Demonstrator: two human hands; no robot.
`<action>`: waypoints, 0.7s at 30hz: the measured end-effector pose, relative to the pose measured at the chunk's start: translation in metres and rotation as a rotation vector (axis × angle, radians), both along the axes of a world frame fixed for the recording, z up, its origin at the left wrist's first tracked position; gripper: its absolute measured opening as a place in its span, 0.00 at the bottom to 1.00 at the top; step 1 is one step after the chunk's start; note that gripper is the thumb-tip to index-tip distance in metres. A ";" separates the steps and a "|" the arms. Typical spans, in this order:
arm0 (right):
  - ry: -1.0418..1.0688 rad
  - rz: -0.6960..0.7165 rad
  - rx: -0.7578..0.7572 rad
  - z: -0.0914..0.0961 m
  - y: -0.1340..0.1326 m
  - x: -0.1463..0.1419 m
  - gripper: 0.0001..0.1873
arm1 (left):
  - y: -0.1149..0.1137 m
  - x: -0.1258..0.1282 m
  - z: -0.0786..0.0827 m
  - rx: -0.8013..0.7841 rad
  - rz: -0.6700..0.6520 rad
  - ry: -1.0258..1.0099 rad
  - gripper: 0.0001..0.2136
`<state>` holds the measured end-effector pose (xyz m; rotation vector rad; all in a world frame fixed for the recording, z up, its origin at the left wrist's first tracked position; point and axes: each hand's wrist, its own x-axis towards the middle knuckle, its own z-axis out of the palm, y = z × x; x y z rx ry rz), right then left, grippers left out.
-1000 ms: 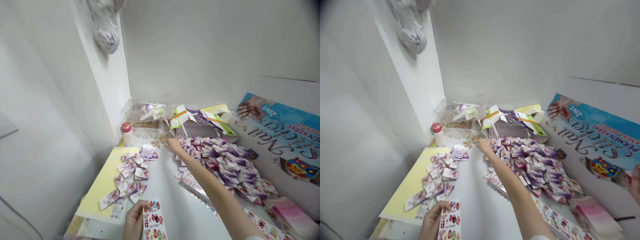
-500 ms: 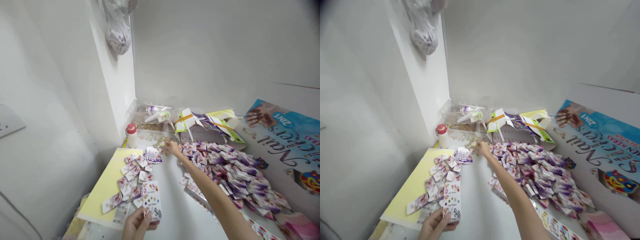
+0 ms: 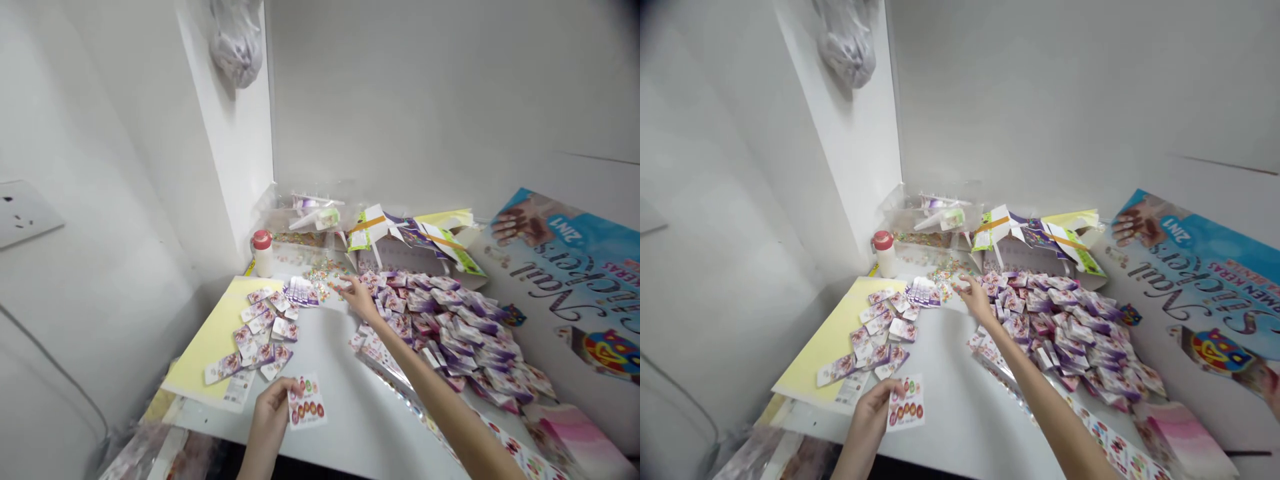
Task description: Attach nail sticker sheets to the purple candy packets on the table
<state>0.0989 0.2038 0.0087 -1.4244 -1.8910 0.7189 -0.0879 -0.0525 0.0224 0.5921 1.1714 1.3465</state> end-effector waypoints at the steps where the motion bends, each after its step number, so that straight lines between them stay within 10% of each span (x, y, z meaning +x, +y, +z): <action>1: 0.033 0.011 -0.010 -0.002 -0.010 0.002 0.22 | 0.000 0.002 0.004 -0.023 0.001 -0.011 0.11; 9: 0.215 0.096 -0.169 -0.019 -0.091 0.015 0.19 | 0.002 0.019 0.022 -0.103 -0.013 0.027 0.18; 15: 0.298 -0.073 -0.202 -0.031 -0.093 0.017 0.21 | 0.004 0.029 0.015 -0.060 0.028 0.029 0.30; 21: 0.342 -0.161 -0.215 -0.019 -0.099 0.023 0.14 | 0.005 0.023 0.002 -0.095 0.024 0.095 0.18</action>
